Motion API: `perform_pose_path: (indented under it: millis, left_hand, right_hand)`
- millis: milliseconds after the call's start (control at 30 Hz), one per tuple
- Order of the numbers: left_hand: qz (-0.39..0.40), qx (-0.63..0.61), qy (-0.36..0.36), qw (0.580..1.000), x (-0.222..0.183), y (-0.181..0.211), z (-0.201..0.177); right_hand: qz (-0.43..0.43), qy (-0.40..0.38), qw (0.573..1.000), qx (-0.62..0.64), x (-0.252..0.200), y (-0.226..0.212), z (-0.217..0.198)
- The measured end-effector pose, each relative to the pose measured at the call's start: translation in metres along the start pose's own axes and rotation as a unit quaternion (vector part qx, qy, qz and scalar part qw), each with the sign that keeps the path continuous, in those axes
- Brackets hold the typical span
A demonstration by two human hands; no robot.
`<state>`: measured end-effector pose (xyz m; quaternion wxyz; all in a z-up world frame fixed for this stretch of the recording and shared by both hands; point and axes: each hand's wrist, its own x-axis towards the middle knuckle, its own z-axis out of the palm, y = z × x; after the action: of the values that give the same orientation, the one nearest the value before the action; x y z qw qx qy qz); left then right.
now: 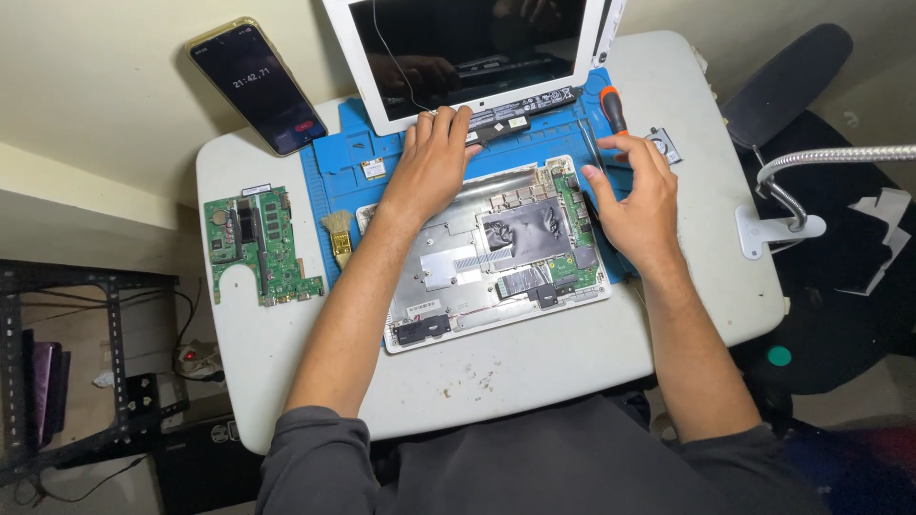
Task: Cleaning a laptop motherboard with a brush and using a screwdriver to work on internal components.
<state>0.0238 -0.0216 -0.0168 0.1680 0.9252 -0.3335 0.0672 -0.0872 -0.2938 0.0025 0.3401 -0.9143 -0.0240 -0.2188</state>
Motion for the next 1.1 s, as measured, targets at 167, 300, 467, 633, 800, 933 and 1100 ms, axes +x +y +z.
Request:
perform_pose_path:
  millis: [167,300,467,633,800,933,1100]
  left_hand:
    - [-0.016,-0.033,-0.009,0.999,0.012,0.002,0.017]
    - [-0.028,-0.054,-0.012,0.998,0.015,0.004,0.019]
    - [-0.026,-0.052,-0.002,0.998,0.018,0.006,0.023]
    - [-0.039,-0.05,0.043,0.997,0.011,-0.001,0.028]
    - [-0.046,-0.016,0.01,0.999,0.008,-0.009,0.038]
    - [-0.046,-0.033,0.013,0.998,-0.012,-0.003,0.011]
    - [-0.063,-0.118,0.032,0.991,-0.07,0.005,-0.042]
  right_hand:
    - [-0.003,0.025,0.999,0.032,-0.018,-0.018,-0.016]
    - [0.018,0.036,0.999,0.032,-0.031,-0.019,-0.02]
    - [0.014,0.028,0.999,0.026,-0.038,-0.023,-0.018]
    - [-0.053,0.014,0.997,0.045,-0.039,-0.02,-0.009]
    - [-0.064,-0.026,0.997,0.028,-0.037,-0.036,-0.006]
    - [-0.07,-0.044,0.996,0.038,-0.034,-0.046,-0.006]
    - [-0.042,-0.059,0.996,0.047,-0.045,-0.034,-0.025]
